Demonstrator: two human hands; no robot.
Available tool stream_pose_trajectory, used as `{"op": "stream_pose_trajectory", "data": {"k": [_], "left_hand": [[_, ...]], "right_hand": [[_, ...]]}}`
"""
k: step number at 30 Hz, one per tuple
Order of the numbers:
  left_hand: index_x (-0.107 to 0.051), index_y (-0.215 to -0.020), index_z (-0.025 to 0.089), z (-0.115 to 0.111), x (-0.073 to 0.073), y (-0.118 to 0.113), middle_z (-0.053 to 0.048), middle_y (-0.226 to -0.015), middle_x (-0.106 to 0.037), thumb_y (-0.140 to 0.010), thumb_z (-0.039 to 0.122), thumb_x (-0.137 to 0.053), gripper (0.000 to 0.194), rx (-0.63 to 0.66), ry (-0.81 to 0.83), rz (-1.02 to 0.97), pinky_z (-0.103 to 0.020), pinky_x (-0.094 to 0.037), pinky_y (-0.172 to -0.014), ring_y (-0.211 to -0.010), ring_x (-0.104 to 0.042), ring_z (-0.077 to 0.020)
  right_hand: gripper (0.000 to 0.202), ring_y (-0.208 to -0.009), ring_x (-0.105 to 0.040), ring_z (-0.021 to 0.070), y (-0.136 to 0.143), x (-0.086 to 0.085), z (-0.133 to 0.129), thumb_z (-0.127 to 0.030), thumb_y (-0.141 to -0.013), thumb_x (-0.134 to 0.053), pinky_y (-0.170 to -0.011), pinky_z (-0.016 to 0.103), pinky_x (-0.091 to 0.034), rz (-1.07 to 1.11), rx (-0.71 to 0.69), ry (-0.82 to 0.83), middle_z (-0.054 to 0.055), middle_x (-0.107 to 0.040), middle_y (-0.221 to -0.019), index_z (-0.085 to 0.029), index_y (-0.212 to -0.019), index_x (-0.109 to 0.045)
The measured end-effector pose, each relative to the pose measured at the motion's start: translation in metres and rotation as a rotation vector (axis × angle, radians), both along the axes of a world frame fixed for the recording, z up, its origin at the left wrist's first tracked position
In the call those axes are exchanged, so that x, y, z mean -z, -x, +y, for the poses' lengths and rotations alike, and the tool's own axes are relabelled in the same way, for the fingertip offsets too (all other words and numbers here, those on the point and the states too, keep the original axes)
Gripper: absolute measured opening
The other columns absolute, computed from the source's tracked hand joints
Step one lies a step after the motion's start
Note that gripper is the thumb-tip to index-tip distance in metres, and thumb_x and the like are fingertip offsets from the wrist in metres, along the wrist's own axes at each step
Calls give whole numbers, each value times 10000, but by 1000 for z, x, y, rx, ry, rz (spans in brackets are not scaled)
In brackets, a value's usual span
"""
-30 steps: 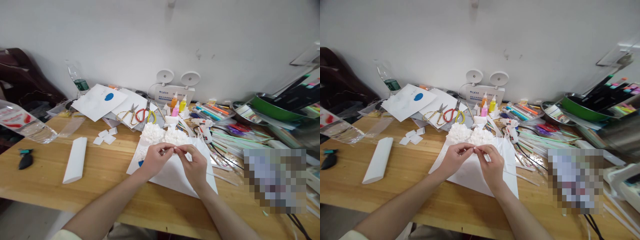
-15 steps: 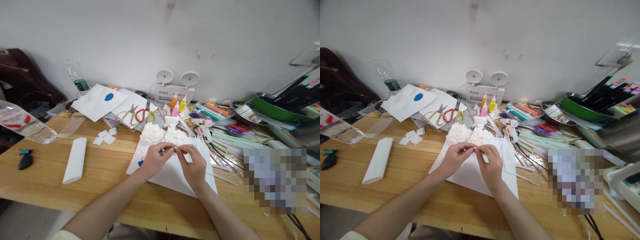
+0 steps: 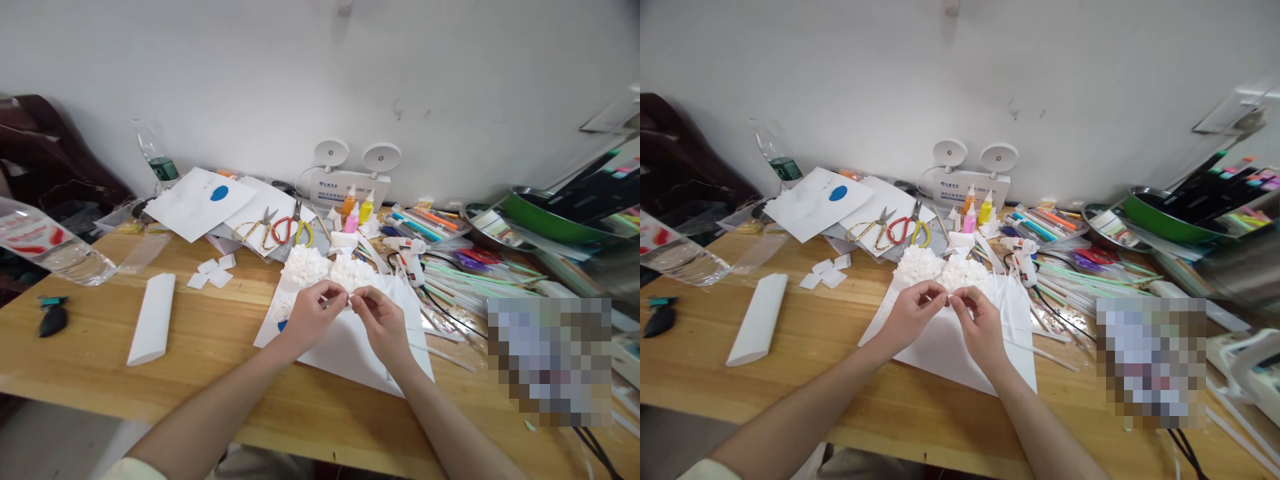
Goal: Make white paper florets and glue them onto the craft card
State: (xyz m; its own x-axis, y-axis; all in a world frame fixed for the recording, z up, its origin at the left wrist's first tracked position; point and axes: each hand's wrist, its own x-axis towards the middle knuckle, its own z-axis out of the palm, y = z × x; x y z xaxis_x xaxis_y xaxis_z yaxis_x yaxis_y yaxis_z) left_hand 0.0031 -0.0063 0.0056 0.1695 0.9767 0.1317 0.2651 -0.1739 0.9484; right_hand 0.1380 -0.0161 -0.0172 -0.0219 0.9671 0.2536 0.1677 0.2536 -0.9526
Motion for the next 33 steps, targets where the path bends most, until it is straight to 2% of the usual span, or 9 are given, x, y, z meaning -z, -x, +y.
{"op": "stream_pose_trajectory", "data": {"k": [6, 12, 16, 21, 33], "left_hand": [[-628, -757, 146, -1, -2, -2, -35, -750, -669, -738, 233, -534, 130, -24, 17, -28, -203, -442, -597, -699, -597, -132], [-646, -759, 144, -2, 2, -2, -44, -775, -677, -744, 221, -529, 141, -38, -19, -46, -203, -469, -629, -727, -613, -138], [-647, -748, 153, -1, 3, -1, -34, -767, -677, -745, 210, -524, 135, -47, -45, -26, -201, -468, -610, -710, -610, -135], [-645, -765, 163, -2, 3, 0, -24, -776, -676, -752, 198, -514, 136, -20, -62, -24, -192, -468, -613, -724, -608, -128], [-656, -801, 166, -3, 2, -2, -33, -810, -686, -746, 188, -518, 150, 13, -11, -67, -217, -492, -656, -754, -623, -144]], "right_hand": [[105, -689, -520, 128, -2, 0, 1, -284, -799, -518, -646, 249, -424, 1, 5, -11, 3, -544, -706, -191, -757, -541], [62, -697, -507, 134, -3, 2, 0, -243, -799, -527, -653, 264, -407, -127, 70, -167, 7, -539, -718, -197, -760, -542], [61, -682, -498, 131, -3, 3, 0, -228, -803, -521, -642, 266, -404, -187, 70, -209, 7, -537, -711, -195, -755, -538], [56, -670, -504, 126, -2, 3, 0, -220, -801, -526, -622, 259, -406, -214, 85, -224, 2, -544, -704, -197, -752, -537], [23, -669, -510, 125, 2, -1, -3, -178, -775, -563, -607, 270, -431, -213, 219, -338, 7, -538, -717, -195, -791, -562]]}}
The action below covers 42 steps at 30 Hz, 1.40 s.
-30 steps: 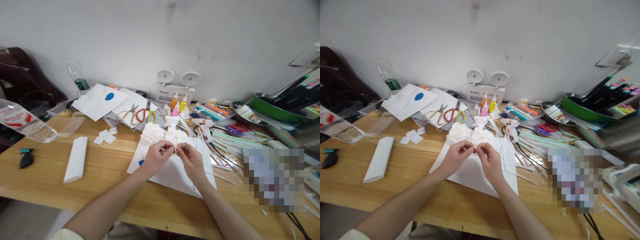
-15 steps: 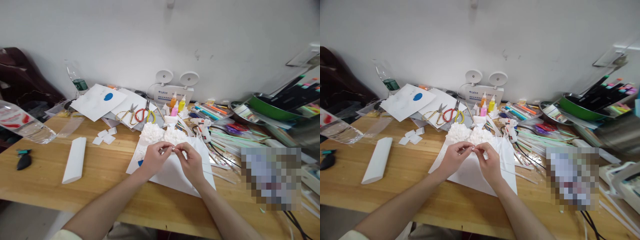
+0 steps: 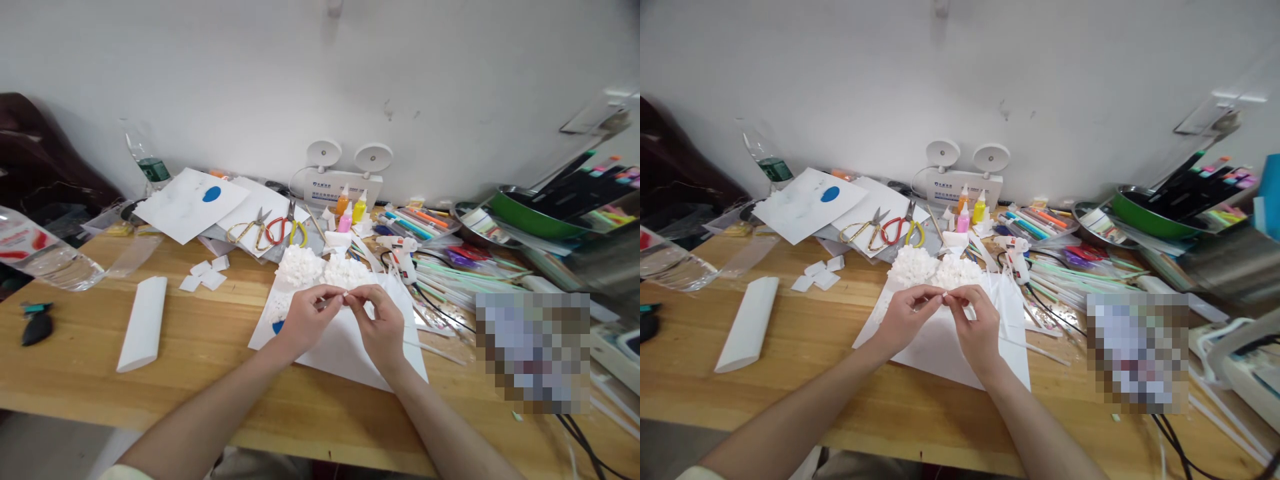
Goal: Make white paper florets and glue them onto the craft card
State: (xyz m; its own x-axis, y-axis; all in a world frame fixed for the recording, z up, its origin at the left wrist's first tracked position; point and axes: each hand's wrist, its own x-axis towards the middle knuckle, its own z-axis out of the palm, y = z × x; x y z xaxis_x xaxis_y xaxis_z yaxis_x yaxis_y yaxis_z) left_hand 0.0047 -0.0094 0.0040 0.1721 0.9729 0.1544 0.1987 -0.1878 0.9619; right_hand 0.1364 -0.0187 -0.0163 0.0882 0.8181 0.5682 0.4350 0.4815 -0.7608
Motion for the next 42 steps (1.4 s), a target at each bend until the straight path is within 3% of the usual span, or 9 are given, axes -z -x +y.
{"op": "stream_pose_trajectory", "data": {"k": [13, 17, 20, 23, 31, 42], "left_hand": [[-640, -884, 162, 0, -1, 0, -62, -916, -669, -768, 273, -523, 198, 79, 49, -20, -262, -471, -725, -856, -603, -177], [-623, -918, 173, 2, 0, 1, -57, -956, -656, -760, 278, -532, 210, 72, 43, -32, -261, -477, -745, -887, -600, -175], [-625, -818, 164, 5, 1, 3, -46, -856, -661, -745, 283, -544, 161, 22, 31, 22, -263, -484, -728, -827, -611, -170], [-610, -742, 157, 7, 2, 5, -36, -773, -650, -745, 265, -534, 132, -2, 13, 55, -263, -486, -719, -772, -609, -159], [-596, -753, 152, 5, 1, 3, -29, -774, -639, -752, 225, -521, 104, 13, -21, 64, -239, -486, -721, -763, -604, -141], [-640, -799, 170, 2, 1, 3, -34, -804, -669, -751, 185, -508, 142, -8, -153, 133, -241, -493, -703, -756, -608, -145]], "right_hand": [[104, -749, -546, 149, -3, 4, 1, -115, -755, -570, -677, 295, -457, -140, 100, -223, 33, -576, -770, -192, -820, -596], [31, -721, -530, 145, -3, 3, 3, -190, -793, -523, -652, 280, -446, -51, 9, -9, 25, -554, -737, -188, -784, -553], [86, -673, -525, 130, -5, 3, 5, -263, -807, -497, -623, 257, -445, 106, -119, 232, 11, -545, -715, -192, -768, -526], [114, -631, -516, 117, -5, 2, 6, -298, -788, -515, -592, 241, -444, 232, -208, 345, 2, -537, -695, -187, -761, -523], [113, -657, -514, 112, 1, 1, 4, -297, -779, -529, -629, 244, -450, 323, -320, 399, 2, -545, -718, -188, -750, -542], [106, -715, -535, 139, 0, 1, 0, -283, -787, -531, -682, 272, -434, 198, -130, 284, 16, -581, -731, -186, -769, -568]]}}
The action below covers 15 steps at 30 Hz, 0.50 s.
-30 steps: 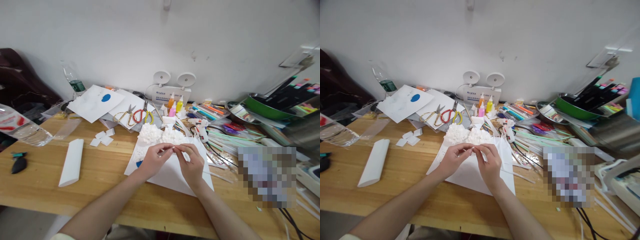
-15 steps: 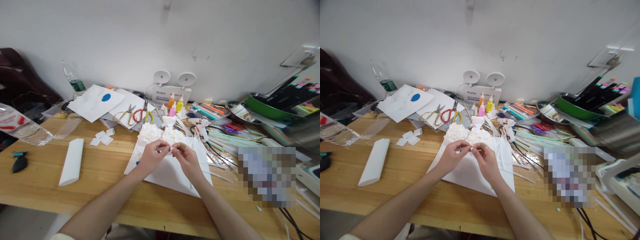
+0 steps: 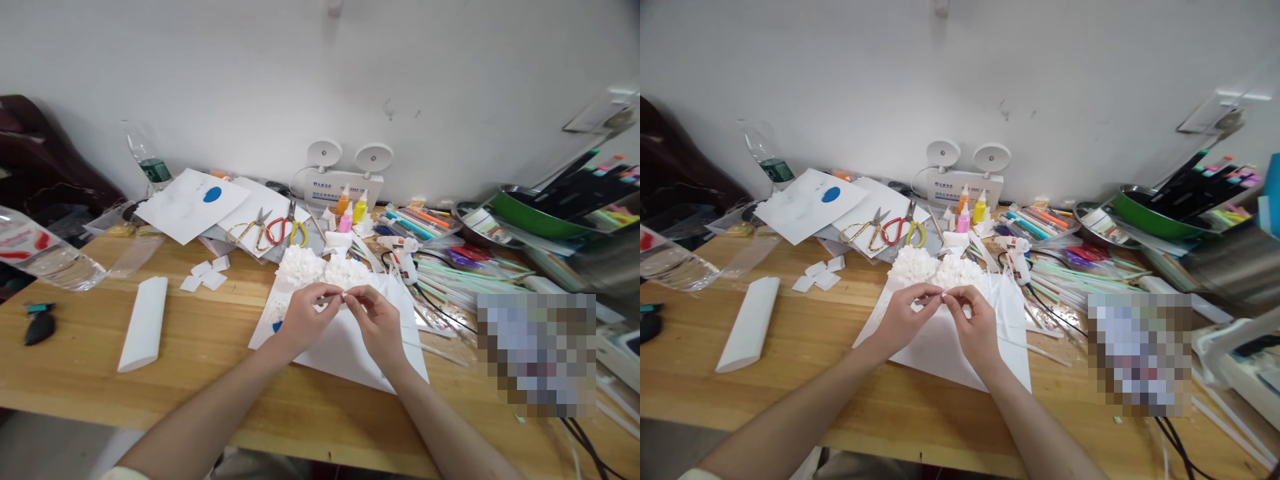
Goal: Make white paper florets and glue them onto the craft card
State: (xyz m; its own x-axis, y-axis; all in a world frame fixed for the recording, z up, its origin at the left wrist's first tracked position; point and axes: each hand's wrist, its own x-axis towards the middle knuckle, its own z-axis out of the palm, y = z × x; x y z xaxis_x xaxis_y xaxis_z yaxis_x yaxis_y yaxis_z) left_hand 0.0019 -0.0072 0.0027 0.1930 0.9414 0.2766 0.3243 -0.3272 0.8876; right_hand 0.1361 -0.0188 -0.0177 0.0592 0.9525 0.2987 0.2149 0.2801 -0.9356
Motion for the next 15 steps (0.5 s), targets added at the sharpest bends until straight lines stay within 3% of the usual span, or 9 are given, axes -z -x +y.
{"op": "stream_pose_trajectory", "data": {"k": [12, 15], "left_hand": [[-631, -807, 174, -1, 1, 0, -41, -778, -649, -765, 187, -499, 139, -7, -73, 84, -249, -471, -678, -732, -590, -144], [-644, -804, 179, -1, 1, 0, -39, -770, -657, -762, 178, -501, 149, -16, -71, 91, -255, -473, -679, -732, -593, -148]], "right_hand": [[111, -705, -539, 142, 1, 3, -1, -290, -785, -542, -664, 292, -450, -83, 100, -65, 25, -581, -770, -190, -824, -571], [82, -736, -536, 157, 0, 1, -1, -261, -788, -542, -670, 307, -443, -172, 122, -171, 30, -583, -766, -202, -814, -593]]}}
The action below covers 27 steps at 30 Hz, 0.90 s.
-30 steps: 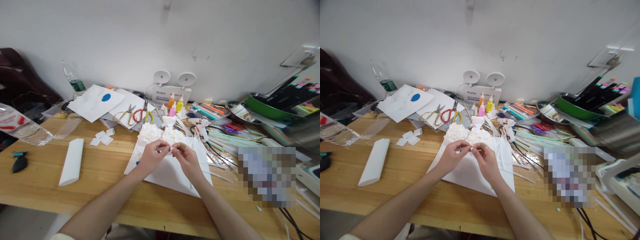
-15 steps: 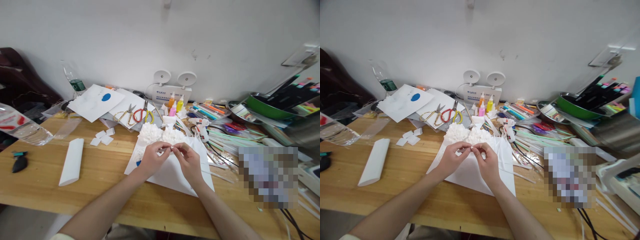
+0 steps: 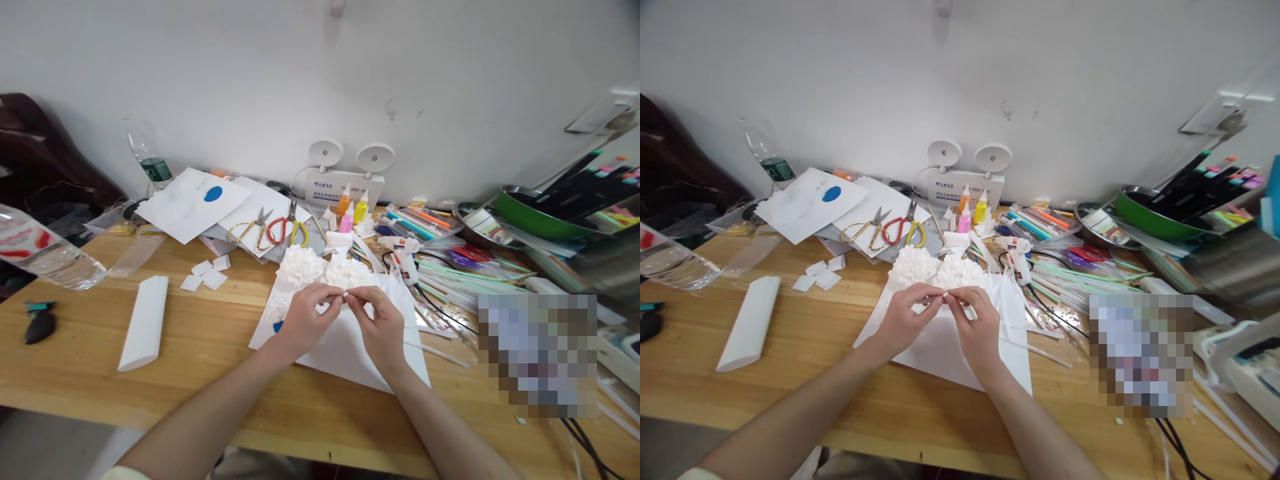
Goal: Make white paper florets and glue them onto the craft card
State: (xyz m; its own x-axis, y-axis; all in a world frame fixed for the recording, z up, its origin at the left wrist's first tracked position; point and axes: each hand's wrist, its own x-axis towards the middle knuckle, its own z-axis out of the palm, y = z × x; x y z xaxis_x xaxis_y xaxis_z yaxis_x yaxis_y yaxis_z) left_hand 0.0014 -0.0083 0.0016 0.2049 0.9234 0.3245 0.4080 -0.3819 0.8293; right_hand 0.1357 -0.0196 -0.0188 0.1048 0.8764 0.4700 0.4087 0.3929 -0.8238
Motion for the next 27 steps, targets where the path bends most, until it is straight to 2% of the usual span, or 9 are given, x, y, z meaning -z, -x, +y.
{"op": "stream_pose_trajectory", "data": {"k": [3, 5, 11, 15, 21, 27], "left_hand": [[-658, -809, 194, 0, 0, 0, -32, -765, -671, -762, 191, -508, 157, -11, 21, -10, -257, -474, -668, -711, -597, -147], [-660, -815, 196, 1, 0, 0, -31, -793, -681, -764, 204, -510, 159, -20, 41, -30, -250, -470, -654, -718, -600, -147], [-634, -776, 178, 4, -4, 0, -17, -782, -674, -754, 217, -516, 126, -40, 159, -92, -217, -451, -615, -722, -607, -136], [-617, -753, 165, 4, -3, 1, -25, -774, -656, -756, 239, -516, 125, -27, 207, -124, -225, -457, -639, -745, -602, -144], [-633, -830, 170, 4, 2, 1, -33, -840, -669, -778, 242, -497, 162, 40, 222, -140, -241, -464, -683, -762, -602, -148], [-649, -852, 173, 3, -2, 0, -37, -866, -679, -776, 226, -500, 176, 46, 238, -133, -240, -456, -666, -769, -603, -153]], "right_hand": [[50, -771, -530, 173, -1, -1, 1, -232, -781, -550, -695, 328, -432, -97, 42, -121, 31, -585, -754, -214, -795, -595], [40, -773, -522, 174, -2, -1, 3, -230, -786, -540, -701, 327, -424, -127, 23, -123, 27, -579, -746, -214, -783, -576], [105, -733, -508, 151, -5, 4, 6, -298, -815, -489, -687, 289, -415, 15, -159, 101, 18, -543, -749, -203, -788, -523], [121, -744, -511, 144, -5, 7, 8, -306, -815, -489, -699, 280, -414, 96, -252, 171, 18, -542, -758, -194, -788, -528], [113, -737, -507, 146, -5, 7, 7, -301, -811, -498, -698, 288, -414, 45, -173, 141, 21, -547, -761, -194, -795, -529], [60, -727, -505, 144, -5, 5, 5, -250, -802, -523, -675, 283, -413, -71, -63, 20, 16, -546, -739, -195, -792, -541]]}}
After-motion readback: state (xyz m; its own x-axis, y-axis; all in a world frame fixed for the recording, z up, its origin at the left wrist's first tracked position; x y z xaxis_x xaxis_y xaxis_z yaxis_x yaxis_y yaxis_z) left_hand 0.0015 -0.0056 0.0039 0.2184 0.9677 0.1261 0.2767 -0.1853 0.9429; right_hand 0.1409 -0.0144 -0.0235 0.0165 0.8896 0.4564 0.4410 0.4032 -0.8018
